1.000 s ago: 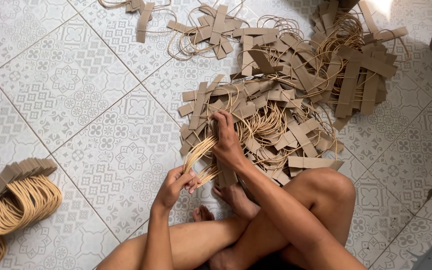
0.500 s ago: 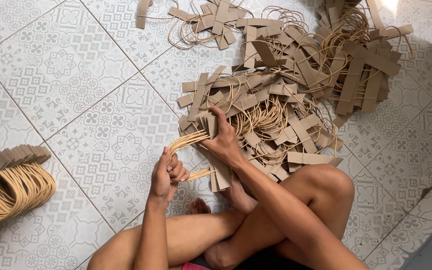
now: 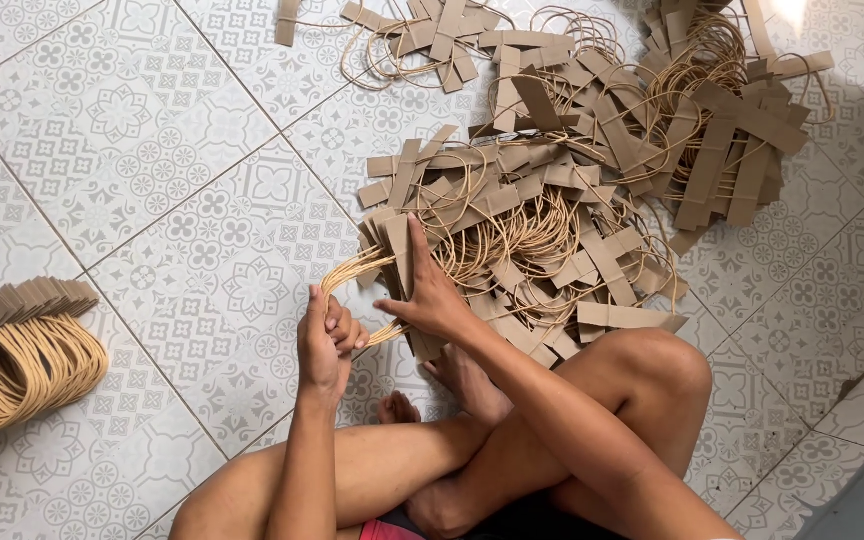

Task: The person is sitting on the floor, picking up individual paper bag handles from a large pile and organizing them into neat, aligned stacks.

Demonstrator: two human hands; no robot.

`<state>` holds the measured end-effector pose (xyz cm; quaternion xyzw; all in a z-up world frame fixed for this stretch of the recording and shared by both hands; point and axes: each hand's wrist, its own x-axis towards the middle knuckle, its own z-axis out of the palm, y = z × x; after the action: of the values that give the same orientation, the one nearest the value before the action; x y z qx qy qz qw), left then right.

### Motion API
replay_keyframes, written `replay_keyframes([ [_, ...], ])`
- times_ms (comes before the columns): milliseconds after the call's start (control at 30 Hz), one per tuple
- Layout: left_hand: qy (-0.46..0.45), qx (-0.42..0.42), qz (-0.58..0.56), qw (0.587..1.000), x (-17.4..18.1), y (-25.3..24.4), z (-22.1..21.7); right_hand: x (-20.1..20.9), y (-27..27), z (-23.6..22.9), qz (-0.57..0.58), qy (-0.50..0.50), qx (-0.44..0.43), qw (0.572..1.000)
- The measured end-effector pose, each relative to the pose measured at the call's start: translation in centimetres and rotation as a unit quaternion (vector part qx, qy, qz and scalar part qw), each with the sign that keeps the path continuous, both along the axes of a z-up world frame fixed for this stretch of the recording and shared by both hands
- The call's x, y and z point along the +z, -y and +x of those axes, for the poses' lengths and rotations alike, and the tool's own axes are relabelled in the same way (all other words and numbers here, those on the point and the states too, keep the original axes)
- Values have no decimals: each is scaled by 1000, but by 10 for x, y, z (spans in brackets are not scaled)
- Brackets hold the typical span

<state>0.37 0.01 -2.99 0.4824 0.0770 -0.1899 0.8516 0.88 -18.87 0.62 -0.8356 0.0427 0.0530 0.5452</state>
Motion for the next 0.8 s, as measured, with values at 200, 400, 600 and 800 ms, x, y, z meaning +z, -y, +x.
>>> replay_keyframes([
  [200,-14,-36,-5,999,-5,-9,4,-40,8,-1,-9,26,30,999],
  [400,-11,-10,-28,999,-4,-4,0,-29,3,-3,-42,5,54,998],
  [600,-13,-30,5,999,-11,-2,-2,-20,-1,-4,-25,-30,52,998],
  [800,-9,-55,33,998,-13,-2,-4,-26,2,-6,-5,6,53,999],
])
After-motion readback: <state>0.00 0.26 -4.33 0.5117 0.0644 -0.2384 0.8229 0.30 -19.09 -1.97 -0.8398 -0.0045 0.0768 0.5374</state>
